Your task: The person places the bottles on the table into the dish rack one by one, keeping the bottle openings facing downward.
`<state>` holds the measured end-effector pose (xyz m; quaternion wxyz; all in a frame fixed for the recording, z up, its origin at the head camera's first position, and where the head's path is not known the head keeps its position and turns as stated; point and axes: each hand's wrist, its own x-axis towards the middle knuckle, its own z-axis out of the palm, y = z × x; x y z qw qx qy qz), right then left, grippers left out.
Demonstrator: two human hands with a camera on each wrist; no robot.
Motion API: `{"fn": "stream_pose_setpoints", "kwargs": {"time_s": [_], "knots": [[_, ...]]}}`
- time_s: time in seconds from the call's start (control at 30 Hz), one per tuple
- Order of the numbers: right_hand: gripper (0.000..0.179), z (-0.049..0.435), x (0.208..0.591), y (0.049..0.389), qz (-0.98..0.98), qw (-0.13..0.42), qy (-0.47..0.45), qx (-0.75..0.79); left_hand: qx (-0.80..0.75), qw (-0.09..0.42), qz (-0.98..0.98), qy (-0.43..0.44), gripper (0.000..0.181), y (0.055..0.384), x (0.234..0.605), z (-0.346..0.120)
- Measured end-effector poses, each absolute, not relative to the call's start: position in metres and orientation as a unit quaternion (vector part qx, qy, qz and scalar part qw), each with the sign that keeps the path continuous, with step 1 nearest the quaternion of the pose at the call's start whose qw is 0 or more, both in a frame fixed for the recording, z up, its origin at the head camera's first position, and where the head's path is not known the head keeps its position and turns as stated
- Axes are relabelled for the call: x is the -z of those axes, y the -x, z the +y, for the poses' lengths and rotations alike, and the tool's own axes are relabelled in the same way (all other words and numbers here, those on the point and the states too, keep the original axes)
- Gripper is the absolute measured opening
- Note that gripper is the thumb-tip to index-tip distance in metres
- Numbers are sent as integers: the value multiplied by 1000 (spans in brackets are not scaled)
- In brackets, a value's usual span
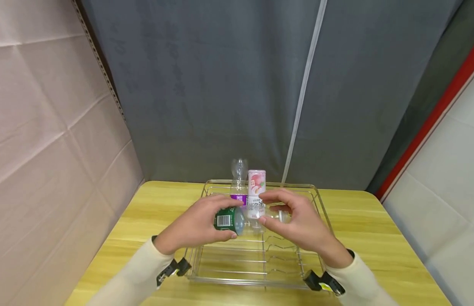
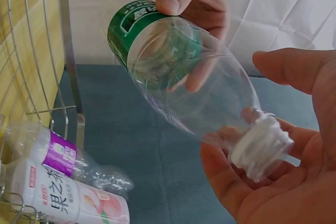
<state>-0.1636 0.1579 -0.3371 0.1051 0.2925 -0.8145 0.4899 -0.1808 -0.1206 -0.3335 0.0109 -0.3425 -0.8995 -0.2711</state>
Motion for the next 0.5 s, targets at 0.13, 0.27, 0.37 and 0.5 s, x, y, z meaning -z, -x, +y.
{"fn": "stream_pose_setpoints", "kwargs": {"time_s": [0.13, 0.27, 0.37, 0.5], "knots": [[42, 155, 342, 167, -820, 80, -291, -487, 264, 12, -897, 355, 68, 183, 336, -116], [45, 152, 345, 169, -831, 57, -279, -478, 268, 14, -893, 361, 69, 184, 336, -114], [49, 151, 345, 170, -840, 41, -271, -468, 274, 13, -892, 360, 70, 185, 336, -113], [51, 152, 345, 172, -841, 24, -267, -469, 286, 7, -890, 356, 70, 185, 335, -113]]}}
